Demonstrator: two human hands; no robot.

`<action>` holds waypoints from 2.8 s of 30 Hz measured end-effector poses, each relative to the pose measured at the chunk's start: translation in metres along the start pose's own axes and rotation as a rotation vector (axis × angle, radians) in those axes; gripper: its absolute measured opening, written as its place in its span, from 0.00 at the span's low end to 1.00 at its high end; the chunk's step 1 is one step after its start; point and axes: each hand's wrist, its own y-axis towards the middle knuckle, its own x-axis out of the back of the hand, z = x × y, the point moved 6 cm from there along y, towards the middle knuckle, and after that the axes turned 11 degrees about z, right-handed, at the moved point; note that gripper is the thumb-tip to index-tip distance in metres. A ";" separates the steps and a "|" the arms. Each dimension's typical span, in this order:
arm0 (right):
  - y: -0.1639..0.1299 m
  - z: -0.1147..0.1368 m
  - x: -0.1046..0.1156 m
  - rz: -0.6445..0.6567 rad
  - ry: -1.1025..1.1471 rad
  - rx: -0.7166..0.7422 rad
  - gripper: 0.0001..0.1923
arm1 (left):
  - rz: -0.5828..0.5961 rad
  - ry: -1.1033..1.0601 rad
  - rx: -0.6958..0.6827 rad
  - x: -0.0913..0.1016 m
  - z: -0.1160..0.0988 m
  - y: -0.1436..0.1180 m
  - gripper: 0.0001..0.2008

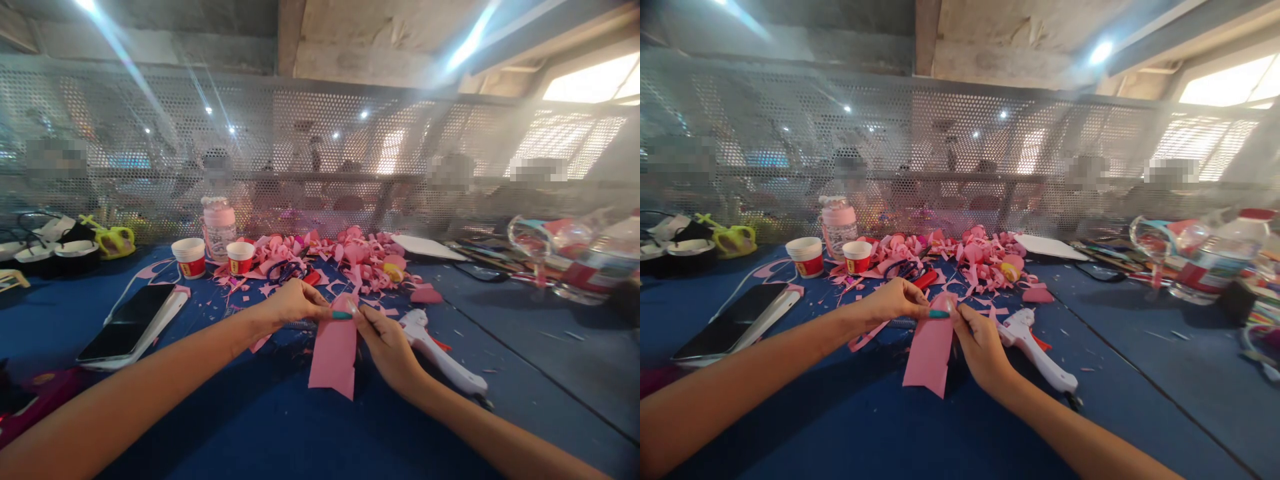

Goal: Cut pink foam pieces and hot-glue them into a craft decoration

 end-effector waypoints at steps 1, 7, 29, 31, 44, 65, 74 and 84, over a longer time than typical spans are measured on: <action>0.000 0.000 0.000 -0.005 -0.010 0.004 0.19 | 0.003 0.002 -0.004 0.000 0.000 0.000 0.17; -0.001 0.004 0.002 -0.020 -0.039 0.044 0.18 | 0.042 0.013 -0.036 -0.002 -0.001 0.001 0.15; 0.000 0.003 0.003 -0.051 -0.077 -0.004 0.20 | 0.186 0.057 -0.042 -0.002 -0.010 0.000 0.16; 0.000 0.003 0.003 -0.044 -0.070 -0.011 0.20 | 0.193 0.044 -0.038 -0.002 -0.010 -0.001 0.17; 0.000 0.006 0.002 -0.035 -0.101 0.025 0.20 | 0.170 -0.070 0.133 -0.001 0.002 -0.003 0.14; 0.000 -0.002 -0.003 0.035 0.059 -0.001 0.19 | 0.089 -0.066 0.121 0.002 -0.001 -0.003 0.13; 0.000 0.002 -0.003 0.050 0.045 0.011 0.18 | 0.081 0.011 0.076 0.001 -0.005 -0.004 0.13; 0.000 0.006 -0.001 0.026 0.062 0.050 0.18 | 0.159 -0.093 0.055 -0.002 0.005 0.000 0.14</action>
